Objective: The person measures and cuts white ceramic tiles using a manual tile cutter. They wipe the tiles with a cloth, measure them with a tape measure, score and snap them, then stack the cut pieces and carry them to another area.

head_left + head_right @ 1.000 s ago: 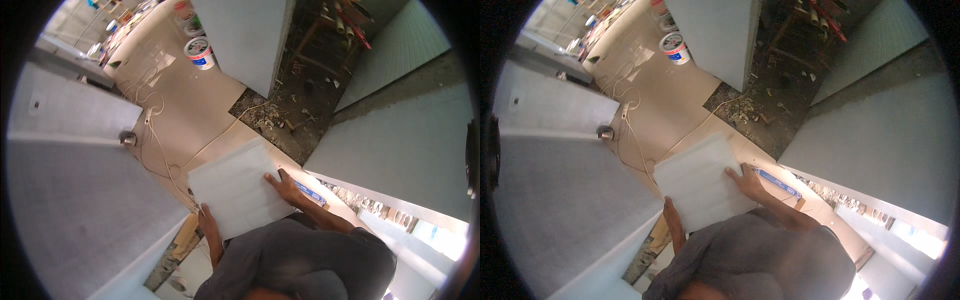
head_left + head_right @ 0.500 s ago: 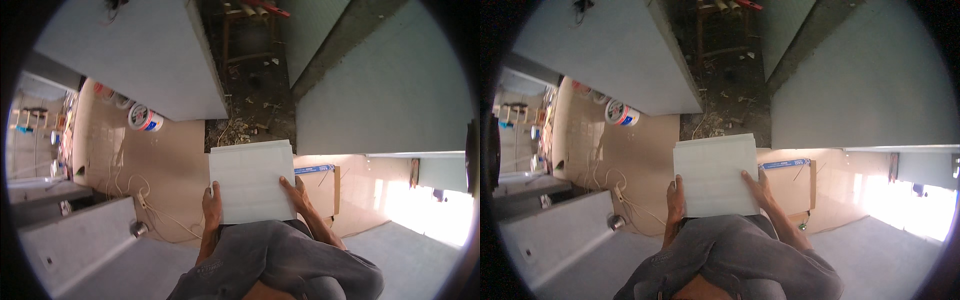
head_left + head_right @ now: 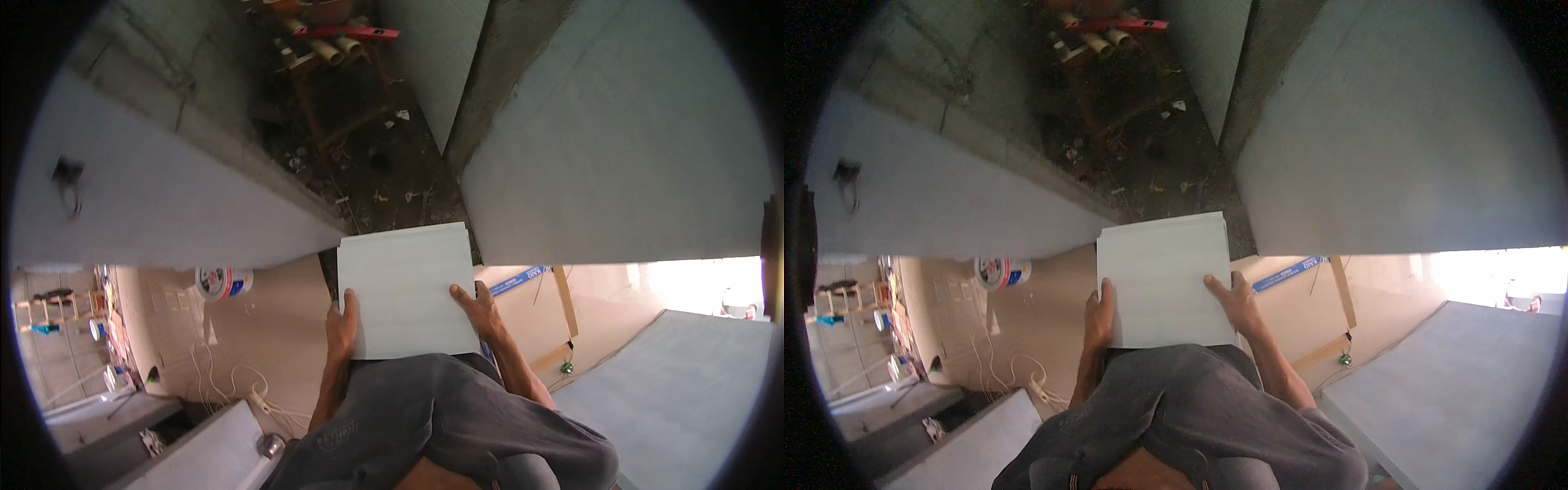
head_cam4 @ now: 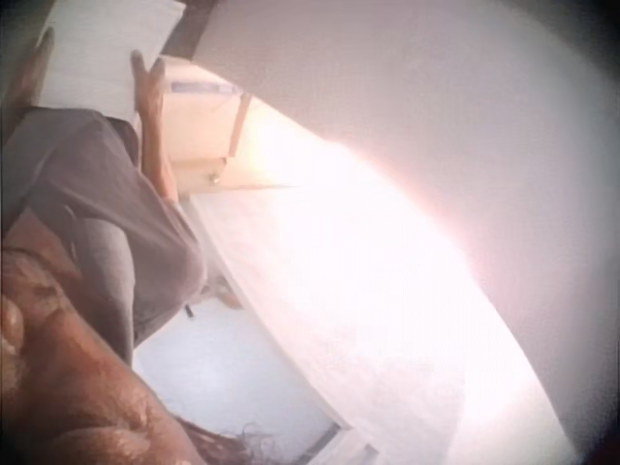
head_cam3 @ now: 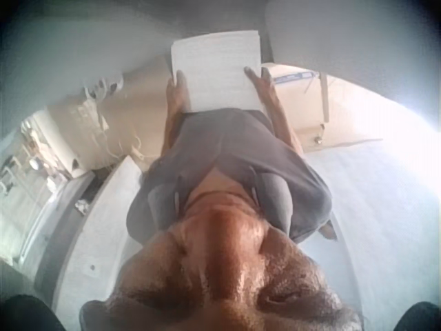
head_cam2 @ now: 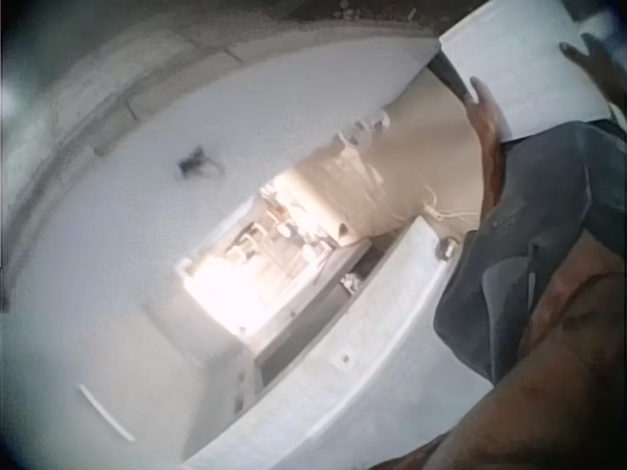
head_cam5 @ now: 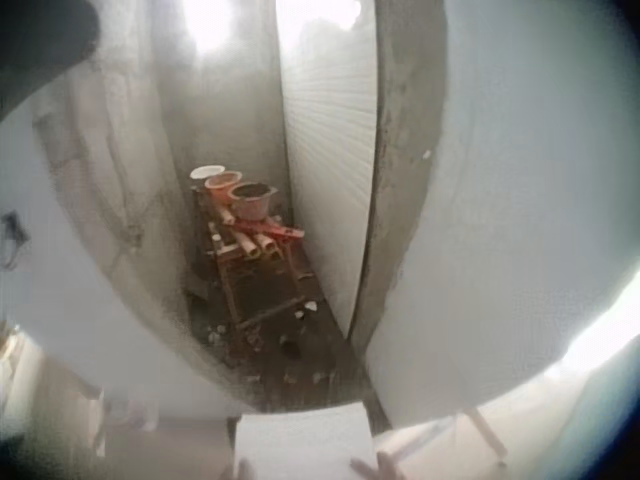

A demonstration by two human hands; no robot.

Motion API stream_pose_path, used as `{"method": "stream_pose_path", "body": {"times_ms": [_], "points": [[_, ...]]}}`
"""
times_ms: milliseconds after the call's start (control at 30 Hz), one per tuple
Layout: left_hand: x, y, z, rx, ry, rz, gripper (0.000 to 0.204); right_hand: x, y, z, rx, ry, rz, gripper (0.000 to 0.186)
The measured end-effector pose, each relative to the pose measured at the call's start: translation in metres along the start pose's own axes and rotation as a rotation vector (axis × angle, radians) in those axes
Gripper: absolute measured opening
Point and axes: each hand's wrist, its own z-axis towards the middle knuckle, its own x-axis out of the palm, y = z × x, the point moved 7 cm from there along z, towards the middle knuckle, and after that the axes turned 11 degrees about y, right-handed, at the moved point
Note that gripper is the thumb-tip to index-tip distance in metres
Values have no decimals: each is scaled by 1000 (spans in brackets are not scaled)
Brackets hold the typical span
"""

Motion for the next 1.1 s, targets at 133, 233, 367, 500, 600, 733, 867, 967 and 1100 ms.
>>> {"method": "stream_pose_path", "body": {"times_ms": [133,233,367,500,600,733,867,967,1100], "points": [[21,-26,71,-35,77,-103,77,-27,16,69,63,57,85,76],[40,-47,115,-41,97,-130,77,-47,20,115,114,67,116,76],[52,-84,161,-163,136,-95,81,-68,43,161,133,80,214,77],[62,-138,210,-193,174,31,90,-82,43,217,140,28,226,79],[70,-136,262,-251,166,77,93,-78,30,252,209,12,285,83],[86,-135,338,-338,264,119,101,-66,-25,324,218,-93,316,82],[96,-85,433,-393,256,281,103,-52,-40,379,375,-75,385,80],[107,-115,471,-489,240,322,105,-38,-82,434,436,-58,398,76],[119,-81,556,-502,273,384,105,-16,-102,519,436,-67,379,78]]}}
